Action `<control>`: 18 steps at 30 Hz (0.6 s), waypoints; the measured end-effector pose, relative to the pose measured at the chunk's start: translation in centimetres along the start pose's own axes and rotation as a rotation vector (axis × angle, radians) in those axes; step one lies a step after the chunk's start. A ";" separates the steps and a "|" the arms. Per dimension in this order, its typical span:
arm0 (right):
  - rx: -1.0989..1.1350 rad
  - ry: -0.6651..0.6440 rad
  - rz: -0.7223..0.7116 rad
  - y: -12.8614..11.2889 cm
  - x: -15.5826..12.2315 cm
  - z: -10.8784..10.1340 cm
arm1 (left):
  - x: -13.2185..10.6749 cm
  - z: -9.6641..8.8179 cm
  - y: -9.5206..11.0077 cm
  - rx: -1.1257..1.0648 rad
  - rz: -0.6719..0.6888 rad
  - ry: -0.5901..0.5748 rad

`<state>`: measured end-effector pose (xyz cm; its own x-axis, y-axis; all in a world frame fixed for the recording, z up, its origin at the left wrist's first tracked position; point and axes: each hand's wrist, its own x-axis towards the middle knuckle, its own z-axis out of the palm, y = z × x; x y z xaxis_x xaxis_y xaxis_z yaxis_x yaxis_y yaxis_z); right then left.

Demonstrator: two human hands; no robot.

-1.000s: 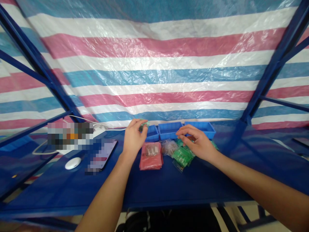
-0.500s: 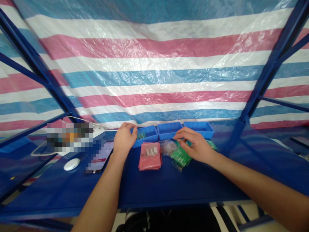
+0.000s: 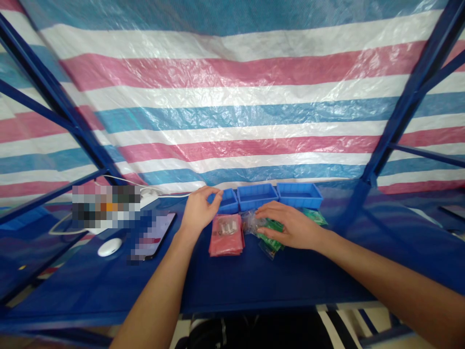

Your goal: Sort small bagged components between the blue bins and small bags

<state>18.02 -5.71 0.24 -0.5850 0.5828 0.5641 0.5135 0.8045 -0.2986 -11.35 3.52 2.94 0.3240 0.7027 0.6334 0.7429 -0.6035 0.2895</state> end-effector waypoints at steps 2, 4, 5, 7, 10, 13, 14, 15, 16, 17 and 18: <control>0.006 -0.016 -0.015 0.0 0.0 0.1 | 0.0 -0.4 1.3 -0.105 0.025 -0.067; 0.016 -0.023 -0.023 -0.1 0.0 0.2 | 0.0 -0.7 2.3 -0.204 0.048 -0.151; 0.021 -0.022 -0.024 -0.1 0.0 0.2 | 0.0 -0.8 2.7 -0.248 0.051 -0.194; 0.024 -0.019 -0.019 -0.1 0.1 0.1 | -0.2 -0.9 3.4 -0.337 0.038 -0.292; 0.019 -0.014 -0.008 0.1 0.1 0.2 | -0.5 -0.8 3.8 -0.473 0.003 -0.508; 0.019 0.000 -0.007 0.2 0.1 0.3 | -0.8 -0.9 3.7 -0.520 -0.005 -0.683; 0.018 0.002 -0.005 0.2 0.1 0.3 | -0.9 -0.9 3.6 -0.511 0.002 -0.706; 0.016 0.004 -0.002 0.2 0.1 0.3 | -0.9 -0.9 3.5 -0.499 0.011 -0.714; 0.014 0.004 0.002 0.2 0.1 0.3 | -0.9 -1.0 3.4 -0.488 0.020 -0.718; 0.012 0.006 0.007 0.2 0.2 0.2 | -0.9 -1.1 3.3 -0.483 0.028 -0.723; 0.011 0.007 0.012 0.2 0.2 0.2 | -0.9 -1.1 3.2 -0.484 0.033 -0.736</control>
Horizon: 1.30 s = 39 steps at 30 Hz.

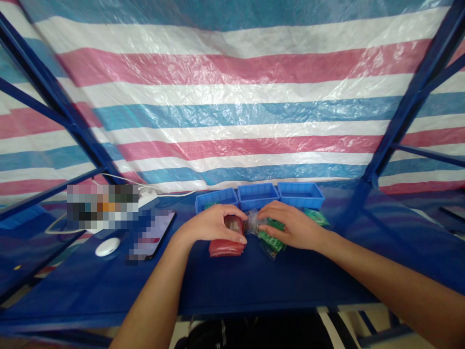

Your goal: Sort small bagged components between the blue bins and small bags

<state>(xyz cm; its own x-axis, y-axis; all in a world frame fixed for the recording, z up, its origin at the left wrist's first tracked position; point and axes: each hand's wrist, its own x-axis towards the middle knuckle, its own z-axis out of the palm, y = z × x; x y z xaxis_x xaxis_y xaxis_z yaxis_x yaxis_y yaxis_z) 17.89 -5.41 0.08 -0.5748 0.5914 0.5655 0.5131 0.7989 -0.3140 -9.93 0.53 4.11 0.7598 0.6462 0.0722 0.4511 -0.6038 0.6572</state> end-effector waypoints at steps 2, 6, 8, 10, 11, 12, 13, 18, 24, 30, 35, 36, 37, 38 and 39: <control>-0.003 0.004 0.007 0.1 0.0 0.0 | -0.1 -0.2 0.0 -0.014 -0.005 -0.019; -0.018 0.007 0.016 0.2 -0.1 0.1 | -0.2 -0.5 0.3 -0.042 -0.002 0.026; -0.018 0.010 0.011 0.2 -0.1 0.1 | -0.1 -0.5 0.3 -0.044 0.008 0.055; -0.014 0.009 -0.002 0.1 -0.1 0.1 | -0.1 -0.6 0.3 -0.044 0.022 0.077; -0.013 0.007 -0.007 0.1 -0.1 0.0 | 0.0 -0.6 0.3 -0.044 0.030 0.088; -0.013 0.006 -0.009 0.1 -0.1 0.0 | 0.0 -0.6 0.3 -0.046 0.041 0.101; -0.014 0.005 -0.007 0.0 0.0 0.0 | 0.1 -0.6 0.2 -0.050 0.051 0.114; -0.017 0.013 0.008 -0.3 0.0 -0.2 | 0.4 -0.4 0.1 -0.118 0.084 0.157; 0.036 0.056 -0.017 -0.7 0.0 -0.3 | 1.0 1.4 0.4 -0.256 0.107 0.168; 0.015 0.068 -0.153 -1.3 0.4 -0.7 | 1.2 2.3 2.1 -0.380 0.100 0.135; 0.056 -0.004 -0.207 -1.4 0.7 -0.7 | 1.2 2.9 2.1 -0.497 0.064 0.035; 0.064 -0.007 -0.204 -1.3 0.6 -0.6 | 1.2 3.0 2.0 -0.515 0.067 0.021; 0.069 -0.003 -0.198 -1.1 0.6 -0.5 | 1.3 3.0 1.8 -0.524 0.071 0.019; 0.071 0.003 -0.189 -0.9 0.5 -0.4 | 1.3 3.1 1.8 -0.523 0.077 0.029; 0.074 0.014 -0.177 -0.7 0.5 -0.3 | 1.3 3.0 1.7 -0.517 0.085 0.045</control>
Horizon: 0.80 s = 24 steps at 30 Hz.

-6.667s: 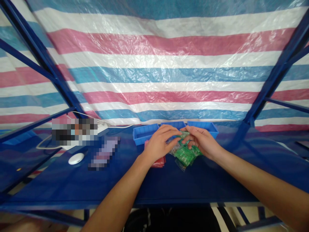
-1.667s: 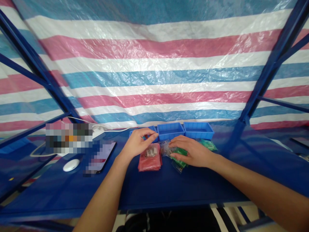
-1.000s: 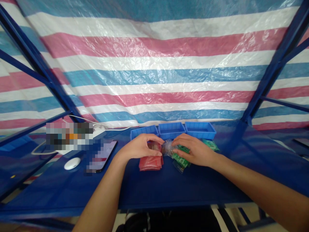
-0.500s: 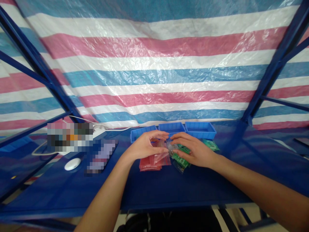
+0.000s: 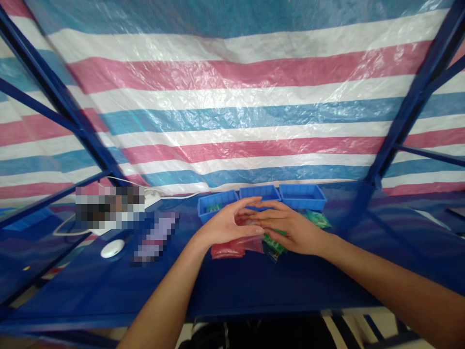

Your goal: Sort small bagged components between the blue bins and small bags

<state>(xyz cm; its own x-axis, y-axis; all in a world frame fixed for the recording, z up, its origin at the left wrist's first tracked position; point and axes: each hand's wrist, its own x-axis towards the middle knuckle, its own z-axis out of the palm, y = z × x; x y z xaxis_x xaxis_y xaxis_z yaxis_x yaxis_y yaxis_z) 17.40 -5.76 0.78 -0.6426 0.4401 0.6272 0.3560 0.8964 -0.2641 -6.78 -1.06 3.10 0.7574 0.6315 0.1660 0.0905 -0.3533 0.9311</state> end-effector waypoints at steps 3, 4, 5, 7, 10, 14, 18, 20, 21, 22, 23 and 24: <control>0.038 0.080 0.081 0.6 -0.3 0.2 | 0.0 -0.5 0.5 0.027 0.037 0.023; 0.063 0.112 0.123 0.8 -0.3 0.3 | -0.1 -0.7 0.7 0.038 0.048 0.027; 0.090 0.141 0.165 0.9 -0.4 0.3 | -0.1 -0.9 1.0 0.054 0.057 0.035; 0.144 0.182 0.245 1.2 -0.4 0.3 | -0.2 -1.2 1.4 0.104 0.064 0.063; 0.201 0.230 0.345 1.6 -0.5 0.5 | -0.2 -1.4 1.8 0.188 0.053 0.089; 0.308 0.277 0.450 2.1 -0.6 0.8 | -0.3 -1.4 1.9 0.185 0.050 0.053; 0.461 0.283 0.525 2.4 -0.5 0.9 | -0.4 -1.3 1.9 0.104 0.044 0.052; 0.522 0.291 0.574 2.6 -0.4 0.8 | -0.4 -1.3 1.9 0.078 0.032 0.068; 0.559 0.292 0.596 2.6 -0.4 0.8 | -0.4 -1.3 1.9 0.067 0.031 0.074; 0.600 0.291 0.614 2.6 -0.4 0.7 | -0.4 -1.2 1.9 0.055 0.036 0.076; 0.642 0.291 0.630 2.6 -0.4 0.7 | -0.4 -1.2 1.8 0.044 0.041 0.073; 0.680 0.290 0.645 2.5 -0.3 0.7 | -0.3 -1.1 1.7 0.038 0.046 0.068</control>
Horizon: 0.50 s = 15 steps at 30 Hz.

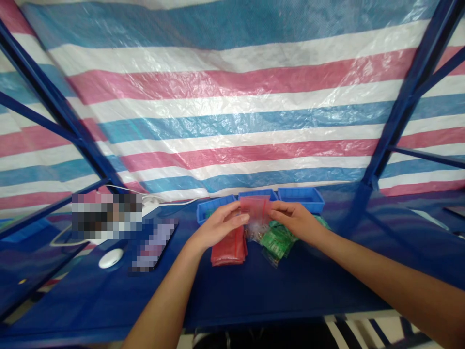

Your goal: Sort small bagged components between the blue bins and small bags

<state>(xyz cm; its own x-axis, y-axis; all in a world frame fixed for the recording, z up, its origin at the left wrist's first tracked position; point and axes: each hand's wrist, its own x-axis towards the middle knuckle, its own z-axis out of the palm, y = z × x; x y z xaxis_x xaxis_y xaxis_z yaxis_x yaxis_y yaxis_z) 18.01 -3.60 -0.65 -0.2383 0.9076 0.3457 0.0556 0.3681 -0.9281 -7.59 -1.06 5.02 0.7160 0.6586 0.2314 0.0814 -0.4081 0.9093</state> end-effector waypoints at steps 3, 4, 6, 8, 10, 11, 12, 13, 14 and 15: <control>0.062 0.005 0.070 -0.3 -0.1 0.3 | 0.3 0.0 -0.7 0.044 0.010 0.034; 0.073 0.017 0.087 -0.4 -0.2 0.4 | 0.4 0.0 -1.1 0.077 0.011 0.067; 0.097 0.034 0.102 -0.5 -0.2 0.6 | 0.6 -0.2 -1.8 0.141 0.012 0.147; 0.124 0.039 0.104 -0.5 -0.1 0.7 | 0.7 -0.5 -2.4 0.173 0.016 0.205; 0.139 0.046 0.096 -0.4 -0.1 0.8 | 0.8 -0.6 -2.8 0.171 0.022 0.250; 0.143 0.057 0.087 -0.3 -0.1 0.8 | 0.8 -0.7 -2.8 0.164 0.023 0.268; 0.150 0.070 0.073 -0.2 0.0 0.8 | 0.9 -0.7 -2.9 0.157 0.025 0.284; 0.160 0.083 0.054 -0.1 0.0 0.8 | 0.9 -0.6 -2.8 0.147 0.028 0.297; 0.171 0.094 0.031 0.0 0.0 0.8 | 0.9 -0.5 -2.8 0.133 0.031 0.302; 0.179 0.100 0.010 0.1 0.0 0.9 | 0.9 -0.4 -2.7 0.115 0.033 0.302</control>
<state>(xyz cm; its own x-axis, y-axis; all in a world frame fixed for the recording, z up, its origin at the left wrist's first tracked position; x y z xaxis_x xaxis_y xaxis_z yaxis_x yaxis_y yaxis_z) 17.19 -3.74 -0.86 -0.1402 0.9297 0.3405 -0.1184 0.3257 -0.9380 -7.42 0.87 2.90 0.4832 0.7943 0.3683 0.1517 -0.4902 0.8583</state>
